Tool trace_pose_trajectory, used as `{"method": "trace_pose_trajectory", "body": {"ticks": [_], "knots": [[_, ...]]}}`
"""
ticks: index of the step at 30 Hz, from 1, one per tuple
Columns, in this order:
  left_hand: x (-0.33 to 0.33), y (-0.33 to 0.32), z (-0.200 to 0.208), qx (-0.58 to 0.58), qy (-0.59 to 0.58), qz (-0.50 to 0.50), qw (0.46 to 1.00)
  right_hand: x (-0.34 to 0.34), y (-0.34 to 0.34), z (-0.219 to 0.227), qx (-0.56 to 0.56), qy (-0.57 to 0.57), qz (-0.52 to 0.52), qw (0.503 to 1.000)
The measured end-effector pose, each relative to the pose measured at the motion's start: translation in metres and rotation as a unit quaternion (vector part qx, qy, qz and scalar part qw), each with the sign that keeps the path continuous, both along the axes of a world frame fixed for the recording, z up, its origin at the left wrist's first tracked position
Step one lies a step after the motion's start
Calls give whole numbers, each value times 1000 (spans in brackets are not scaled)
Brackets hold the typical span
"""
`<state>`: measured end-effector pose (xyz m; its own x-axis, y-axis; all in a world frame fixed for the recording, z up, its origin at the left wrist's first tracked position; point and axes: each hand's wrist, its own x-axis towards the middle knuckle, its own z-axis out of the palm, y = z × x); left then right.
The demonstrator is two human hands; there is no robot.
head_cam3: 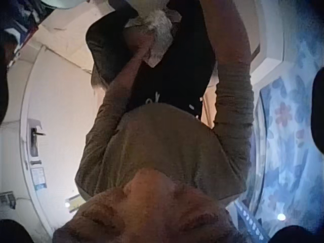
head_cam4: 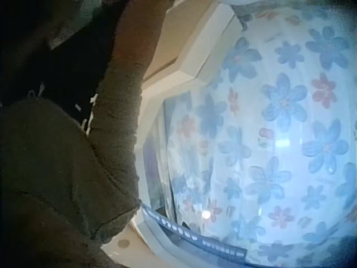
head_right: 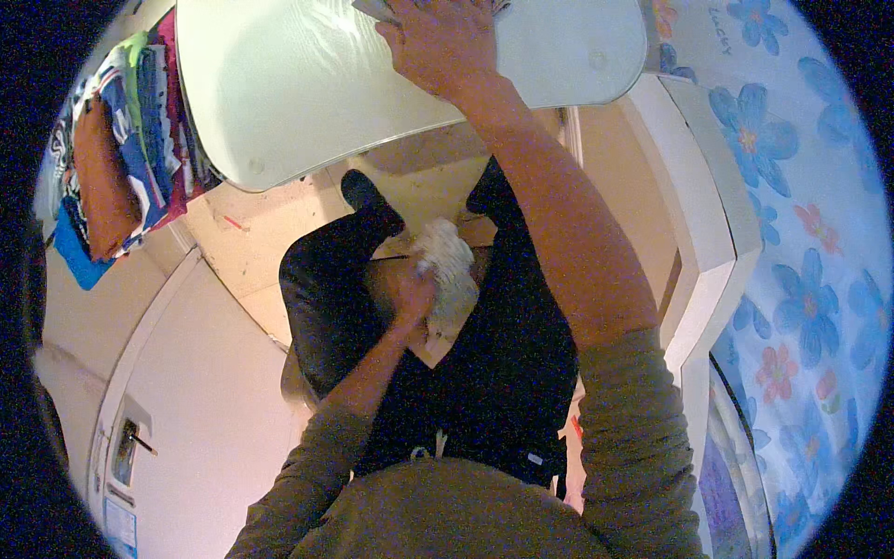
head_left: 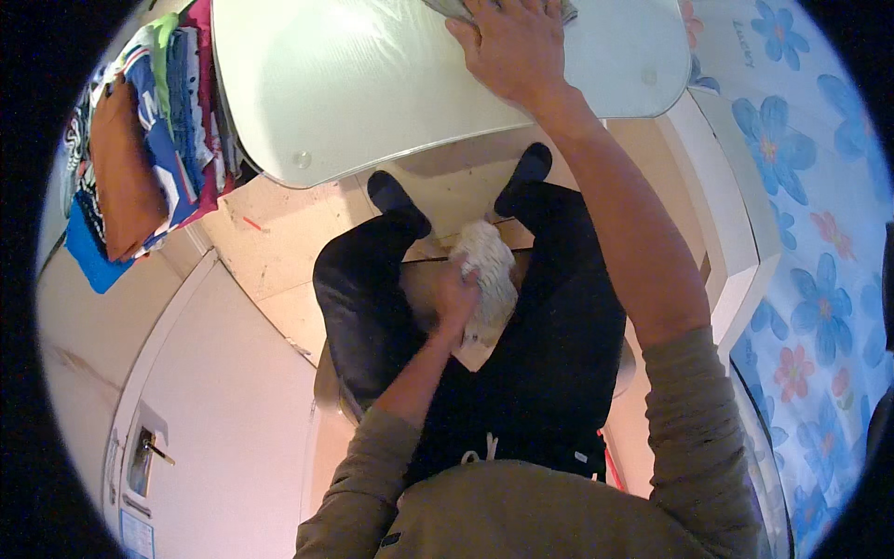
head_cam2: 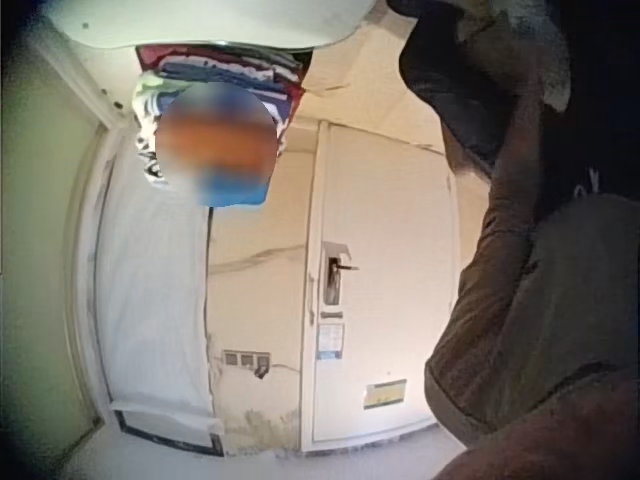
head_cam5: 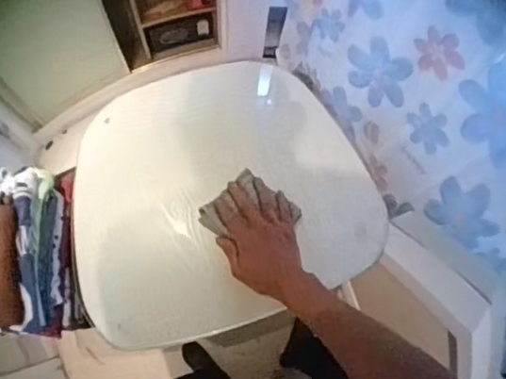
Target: The person folds a blue basketball jersey, a striped shirt, a brown shirt, and a patterned cloth on a white surface. Each item is smoothed, folded into a compact rectangle, and placed on a growing stack to the left.
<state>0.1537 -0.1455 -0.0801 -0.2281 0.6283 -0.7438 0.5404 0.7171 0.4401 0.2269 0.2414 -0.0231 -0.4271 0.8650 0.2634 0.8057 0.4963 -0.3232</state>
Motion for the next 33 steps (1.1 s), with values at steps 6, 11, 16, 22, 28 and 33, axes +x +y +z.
{"method": "trace_pose_trajectory", "body": {"ticks": [6, 11, 16, 22, 28, 33], "knots": [[-83, 75, 92, 155, -197, 329, 910, 2, 3, 1, 0, -4, 3, 1000], [-122, 117, 184, 359, -358, 404, 761, 1, -1, 3, 28, -20, -8, 999], [-136, 186, 196, 517, -368, 342, 693, 3, -8, -11, 41, 3, 1, 999], [-117, 264, 233, 532, -664, 241, 467, 53, 11, -7, 35, -111, -150, 982], [-119, 287, 155, 536, -426, 366, 630, 72, 28, -3, 59, -55, -259, 962], [-134, 263, 54, 353, -241, 375, 823, 99, -35, 6, 86, -20, -211, 974]]}}
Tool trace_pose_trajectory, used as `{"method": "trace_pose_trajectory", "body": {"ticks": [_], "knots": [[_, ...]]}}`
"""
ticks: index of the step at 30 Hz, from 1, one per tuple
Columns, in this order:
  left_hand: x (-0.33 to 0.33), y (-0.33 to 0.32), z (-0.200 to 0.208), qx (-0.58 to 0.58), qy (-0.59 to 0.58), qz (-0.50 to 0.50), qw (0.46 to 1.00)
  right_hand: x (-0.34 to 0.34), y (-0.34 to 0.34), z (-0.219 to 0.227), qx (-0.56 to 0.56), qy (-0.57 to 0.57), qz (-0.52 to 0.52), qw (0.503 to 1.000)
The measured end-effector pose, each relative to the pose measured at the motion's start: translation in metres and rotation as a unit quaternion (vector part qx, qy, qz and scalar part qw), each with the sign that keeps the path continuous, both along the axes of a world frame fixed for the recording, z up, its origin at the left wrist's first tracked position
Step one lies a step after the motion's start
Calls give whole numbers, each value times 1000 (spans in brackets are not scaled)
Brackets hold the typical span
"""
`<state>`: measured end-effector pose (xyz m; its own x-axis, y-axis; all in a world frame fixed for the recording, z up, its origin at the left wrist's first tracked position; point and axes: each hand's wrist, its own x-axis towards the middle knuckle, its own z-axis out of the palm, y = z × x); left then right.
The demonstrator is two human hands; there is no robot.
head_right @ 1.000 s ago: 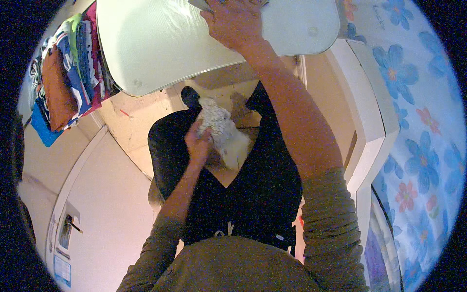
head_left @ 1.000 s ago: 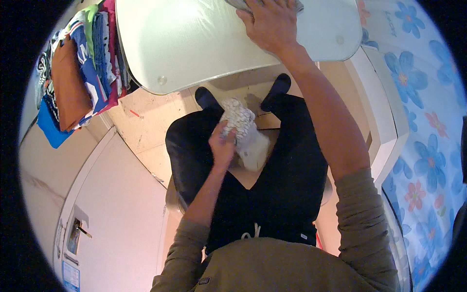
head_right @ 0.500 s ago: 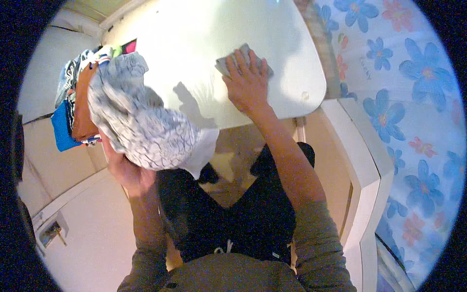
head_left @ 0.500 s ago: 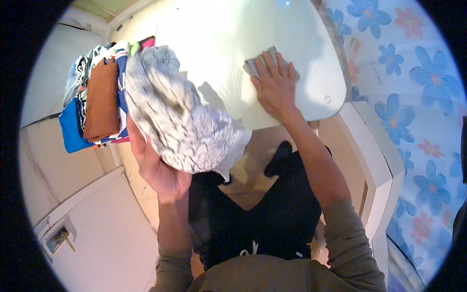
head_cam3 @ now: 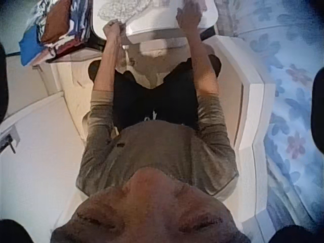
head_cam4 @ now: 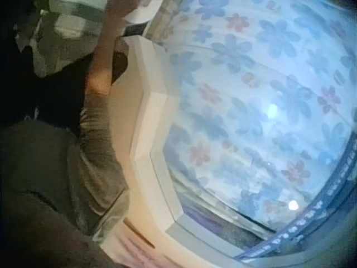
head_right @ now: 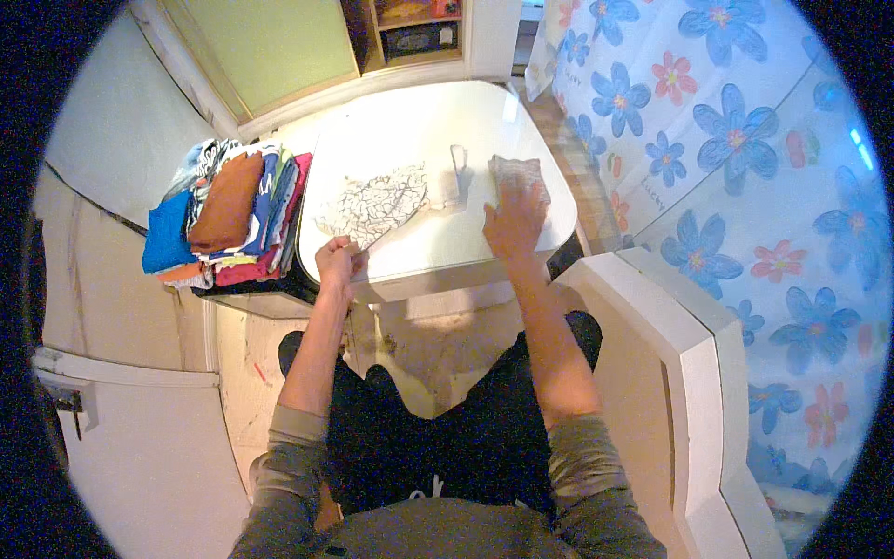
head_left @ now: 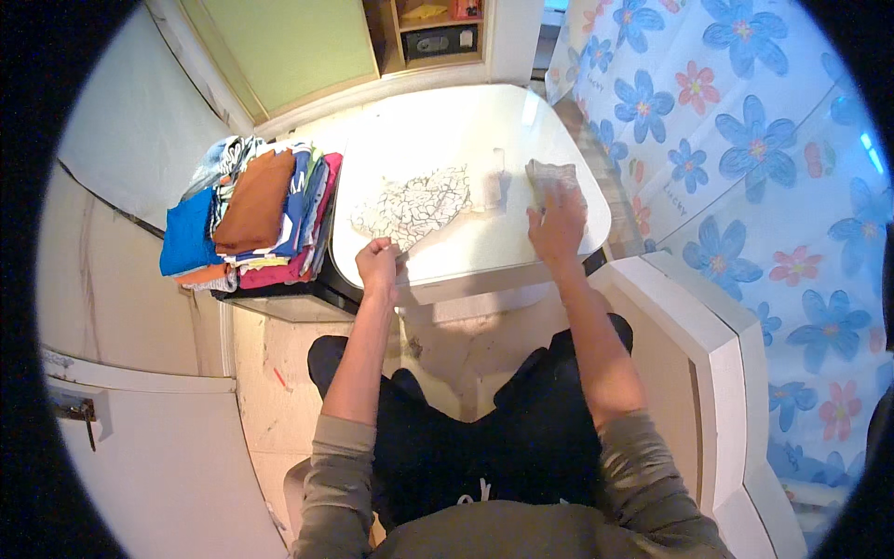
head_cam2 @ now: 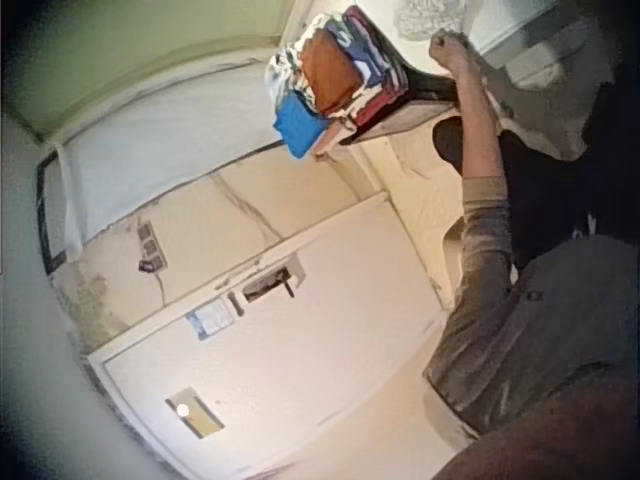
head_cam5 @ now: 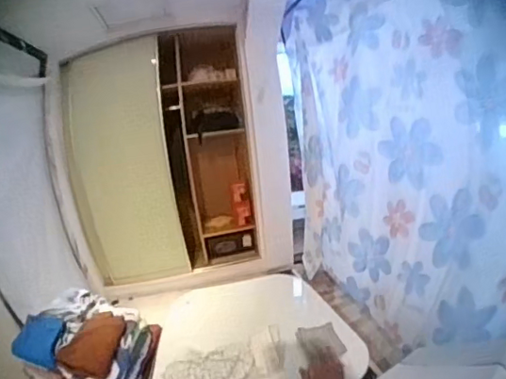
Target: The person folds a blue basketball jersey, a striped shirt, a brown shirt, and a patterned cloth on a white surface. Each item is smoothed, folded into a compact rectangle, and placed on a growing stack to the left.
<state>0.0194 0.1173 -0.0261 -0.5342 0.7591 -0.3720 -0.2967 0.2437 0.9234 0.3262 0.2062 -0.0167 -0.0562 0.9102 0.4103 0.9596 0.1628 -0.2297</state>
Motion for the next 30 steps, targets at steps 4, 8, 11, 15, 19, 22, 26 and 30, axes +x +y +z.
{"method": "trace_pose_trajectory", "body": {"ticks": [4, 8, 11, 15, 19, 22, 26, 30], "knots": [[2, -28, -19, 17, 134, 11, 991, -44, -21, 16, -78, 187, 87, 975], [6, -42, 15, -77, 265, -118, 954, -103, 15, -5, -52, 347, 33, 936], [28, -58, 70, -93, 464, -287, 833, -103, 53, -19, -110, 413, 26, 904], [44, -58, 91, 154, 719, -60, 675, -111, 10, 52, -216, 485, 175, 829], [59, -25, 106, 212, 651, -44, 728, -94, -19, 143, -193, 500, 366, 761], [51, -13, 113, 235, 290, -115, 921, -88, -30, 178, -169, 562, 432, 685], [16, -39, 158, 327, -194, -207, 901, -66, -29, 176, -84, 619, 316, 714], [8, -61, 178, 367, -282, -240, 853, -70, -57, 143, -84, 565, 374, 731]]}}
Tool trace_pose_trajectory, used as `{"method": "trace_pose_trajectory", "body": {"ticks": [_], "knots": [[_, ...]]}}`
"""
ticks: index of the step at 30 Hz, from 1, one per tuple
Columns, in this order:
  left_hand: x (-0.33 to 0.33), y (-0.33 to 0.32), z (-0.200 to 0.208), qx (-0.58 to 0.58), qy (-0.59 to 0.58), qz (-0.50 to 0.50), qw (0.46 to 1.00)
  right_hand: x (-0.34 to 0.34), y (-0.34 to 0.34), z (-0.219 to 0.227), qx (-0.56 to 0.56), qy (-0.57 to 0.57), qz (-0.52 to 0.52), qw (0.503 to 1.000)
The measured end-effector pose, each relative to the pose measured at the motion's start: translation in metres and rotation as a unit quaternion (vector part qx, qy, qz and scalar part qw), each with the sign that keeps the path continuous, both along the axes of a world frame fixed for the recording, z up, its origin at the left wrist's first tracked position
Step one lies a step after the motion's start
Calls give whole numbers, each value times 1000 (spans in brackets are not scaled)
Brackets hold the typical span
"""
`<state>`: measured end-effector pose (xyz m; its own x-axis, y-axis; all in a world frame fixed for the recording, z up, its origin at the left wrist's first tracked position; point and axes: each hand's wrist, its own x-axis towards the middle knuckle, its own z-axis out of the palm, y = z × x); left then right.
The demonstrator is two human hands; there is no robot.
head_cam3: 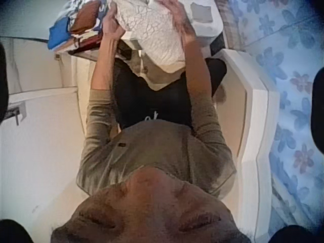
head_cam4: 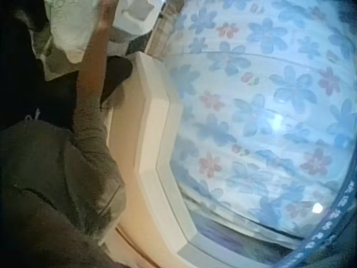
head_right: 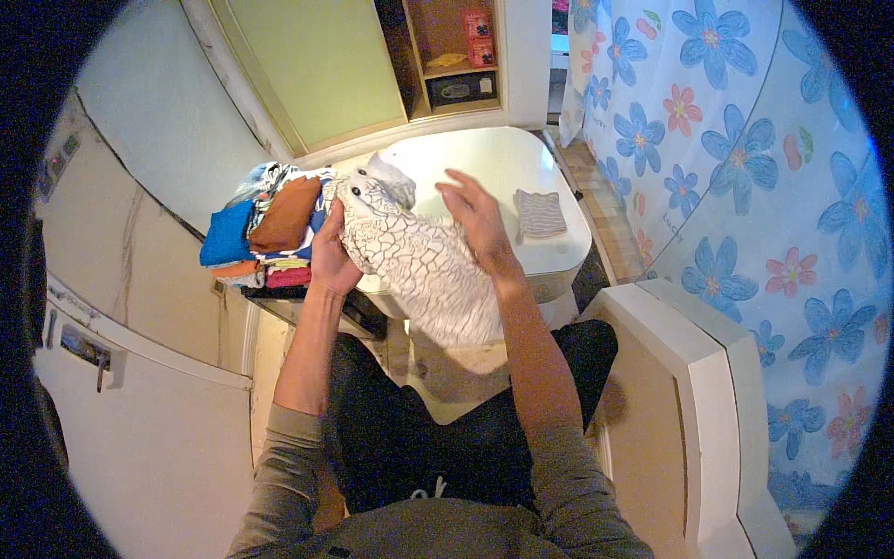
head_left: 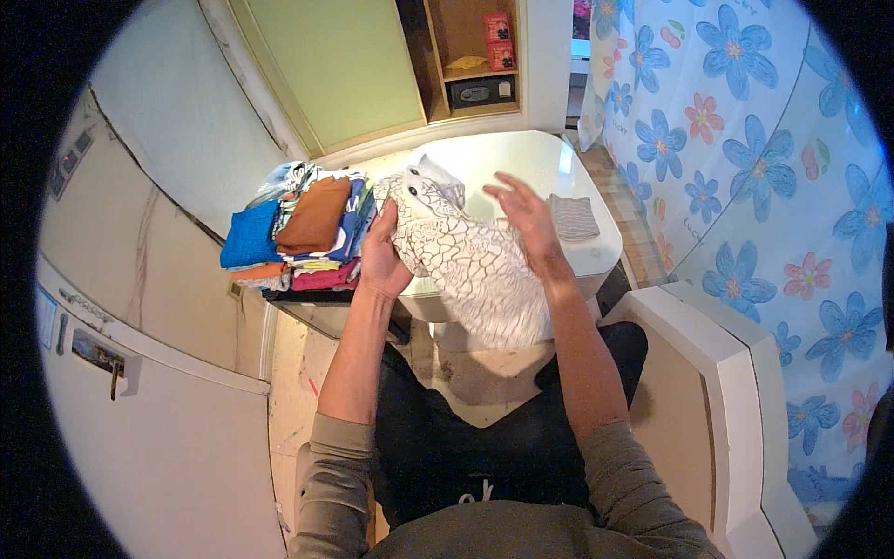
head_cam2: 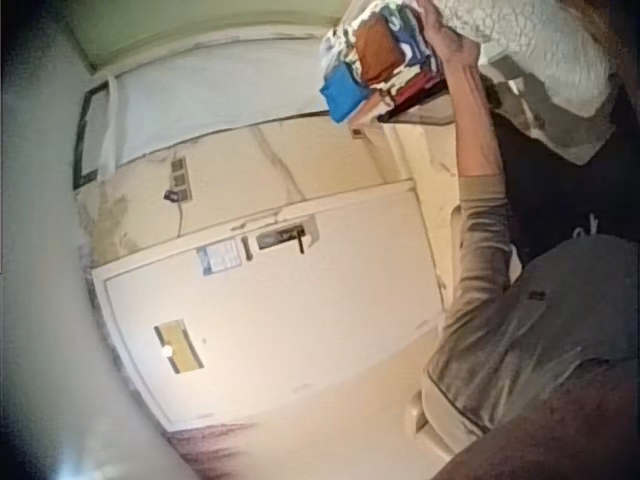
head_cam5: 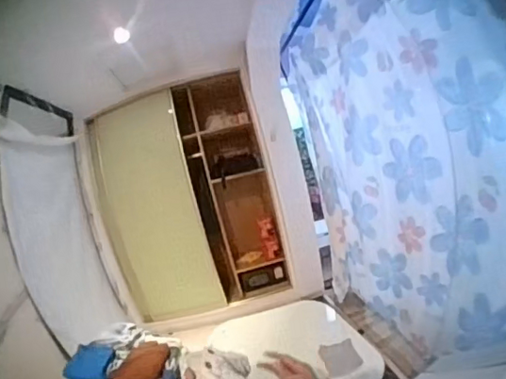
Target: The person folds a blue basketball jersey, a striped shirt, a brown shirt, and a patterned cloth on a white surface. Each item is smoothed, folded into a compact rectangle, and placed on a growing stack to the left.
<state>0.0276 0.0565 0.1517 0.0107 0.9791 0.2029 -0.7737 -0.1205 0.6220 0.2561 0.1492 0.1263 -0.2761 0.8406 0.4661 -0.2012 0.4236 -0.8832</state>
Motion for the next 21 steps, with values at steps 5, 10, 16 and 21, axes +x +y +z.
{"method": "trace_pose_trajectory", "body": {"ticks": [5, 10, 16, 21], "knots": [[-9, -28, -2, 24, -43, -69, 996, -18, -39, -13, -338, 53, 309, 887], [-14, -49, -2, 12, 1, -66, 998, -38, -54, -28, -373, 76, 328, 865], [-22, -57, 2, -29, 171, -30, 984, -32, -65, -31, -275, 123, 356, 885], [-47, -50, -5, -81, 267, 63, 958, -19, -41, -37, -262, 147, 201, 932]]}}
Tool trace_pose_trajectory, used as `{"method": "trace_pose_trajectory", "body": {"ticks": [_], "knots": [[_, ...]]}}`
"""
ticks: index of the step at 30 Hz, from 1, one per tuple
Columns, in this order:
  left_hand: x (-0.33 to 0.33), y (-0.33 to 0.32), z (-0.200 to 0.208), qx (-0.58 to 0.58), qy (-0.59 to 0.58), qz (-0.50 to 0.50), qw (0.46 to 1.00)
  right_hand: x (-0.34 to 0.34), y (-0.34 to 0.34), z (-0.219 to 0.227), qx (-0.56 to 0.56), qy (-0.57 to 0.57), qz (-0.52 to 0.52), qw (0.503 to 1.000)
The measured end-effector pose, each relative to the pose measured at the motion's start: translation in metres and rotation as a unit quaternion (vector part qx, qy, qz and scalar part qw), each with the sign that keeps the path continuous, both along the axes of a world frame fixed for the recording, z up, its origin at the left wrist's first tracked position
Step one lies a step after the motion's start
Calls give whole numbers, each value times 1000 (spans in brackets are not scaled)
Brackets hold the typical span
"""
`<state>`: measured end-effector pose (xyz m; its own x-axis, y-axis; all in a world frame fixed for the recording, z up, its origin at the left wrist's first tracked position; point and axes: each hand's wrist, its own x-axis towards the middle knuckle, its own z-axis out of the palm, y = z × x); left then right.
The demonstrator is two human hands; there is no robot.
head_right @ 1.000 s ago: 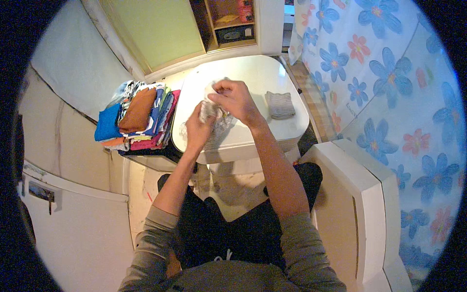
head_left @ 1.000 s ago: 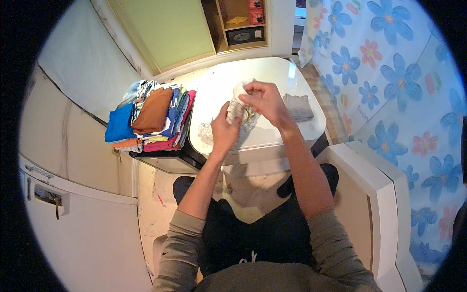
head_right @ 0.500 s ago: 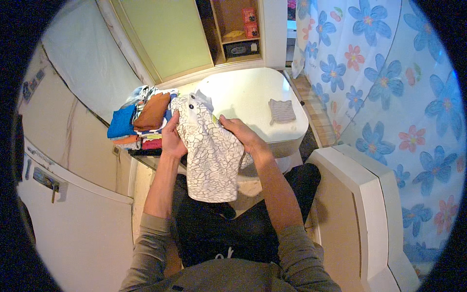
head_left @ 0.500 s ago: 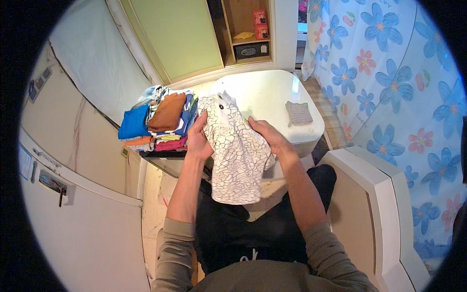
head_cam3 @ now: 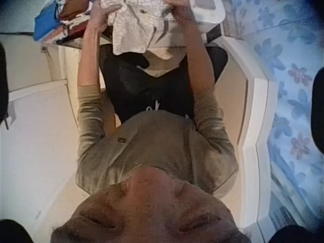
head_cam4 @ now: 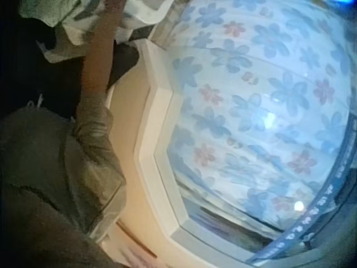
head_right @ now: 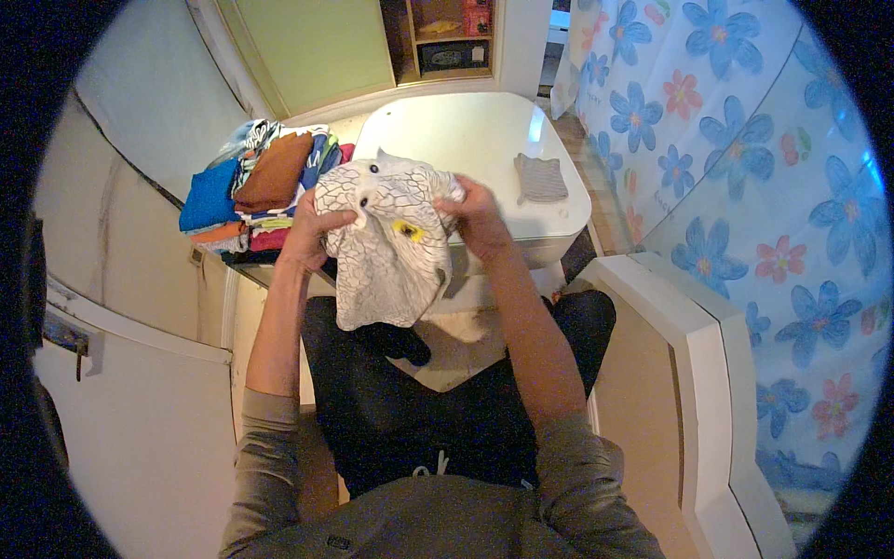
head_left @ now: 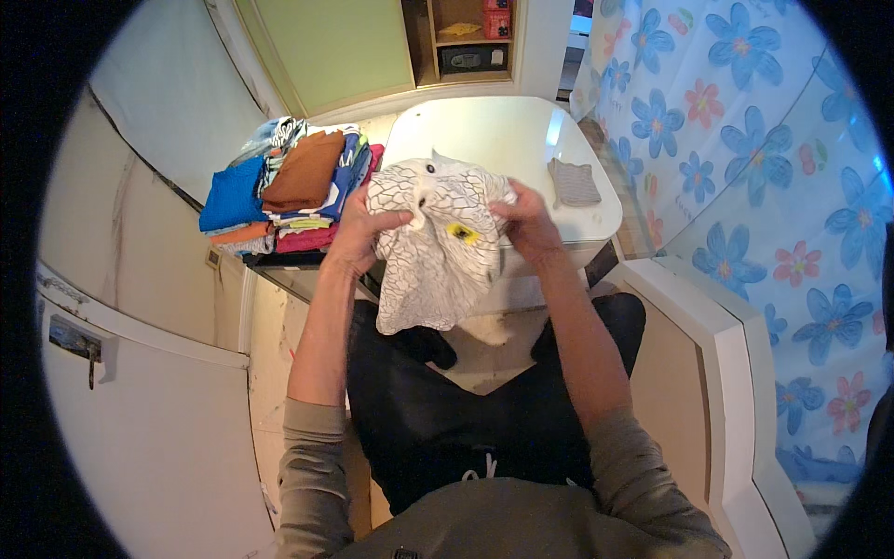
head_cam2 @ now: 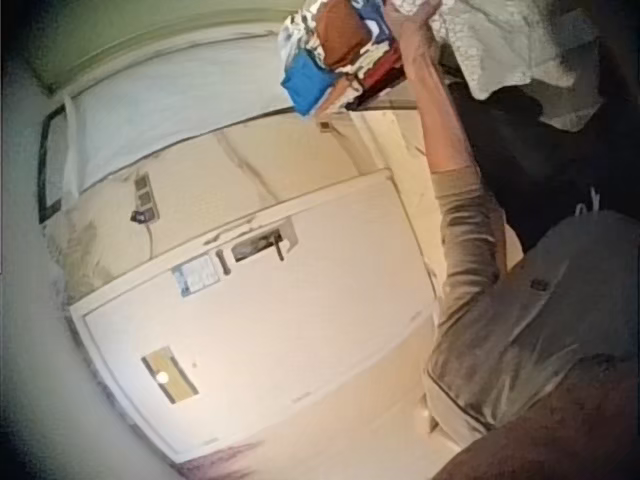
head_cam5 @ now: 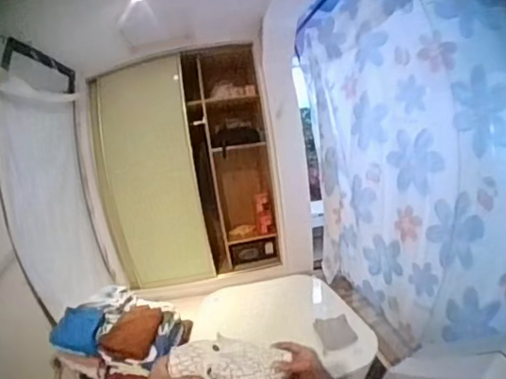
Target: The person folds a blue basketball jersey, a striped shirt, a brown shirt, and a patterned cloth on a white surface. Each item is smoothed, folded into a compact rectangle, and placed on a growing stack to the left.
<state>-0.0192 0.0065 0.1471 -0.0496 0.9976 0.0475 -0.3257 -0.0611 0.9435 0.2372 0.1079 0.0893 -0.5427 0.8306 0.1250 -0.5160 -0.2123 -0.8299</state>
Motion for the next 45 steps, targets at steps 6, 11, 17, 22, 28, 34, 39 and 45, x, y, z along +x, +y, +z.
{"method": "trace_pose_trajectory", "body": {"ticks": [6, 11, 17, 22, 28, 34, 39, 45], "knots": [[-19, 0, -3, -7, 28, 43, 999, 28, 25, 26, 98, -43, -121, 987], [-44, 6, -14, -24, 83, 67, 994, 52, 37, 52, 238, -242, -222, 914], [-38, 8, -7, 58, 495, 255, 829, 65, 20, 78, 322, -375, -289, 820], [-20, -7, 28, 44, 503, 278, 817, 77, 7, 80, 454, -418, -425, 661], [-21, 17, 48, 146, 425, 268, 852, 80, 27, 91, 448, -380, -517, 622], [-47, 139, 45, 111, 573, 262, 768, 56, 135, 98, 418, -503, -469, 594], [-74, 269, -31, 21, 678, 253, 690, 27, 273, 34, 420, -618, -370, 553], [-19, 245, -111, 115, 705, 217, 665, 27, 240, -61, 434, -625, -381, 526]]}}
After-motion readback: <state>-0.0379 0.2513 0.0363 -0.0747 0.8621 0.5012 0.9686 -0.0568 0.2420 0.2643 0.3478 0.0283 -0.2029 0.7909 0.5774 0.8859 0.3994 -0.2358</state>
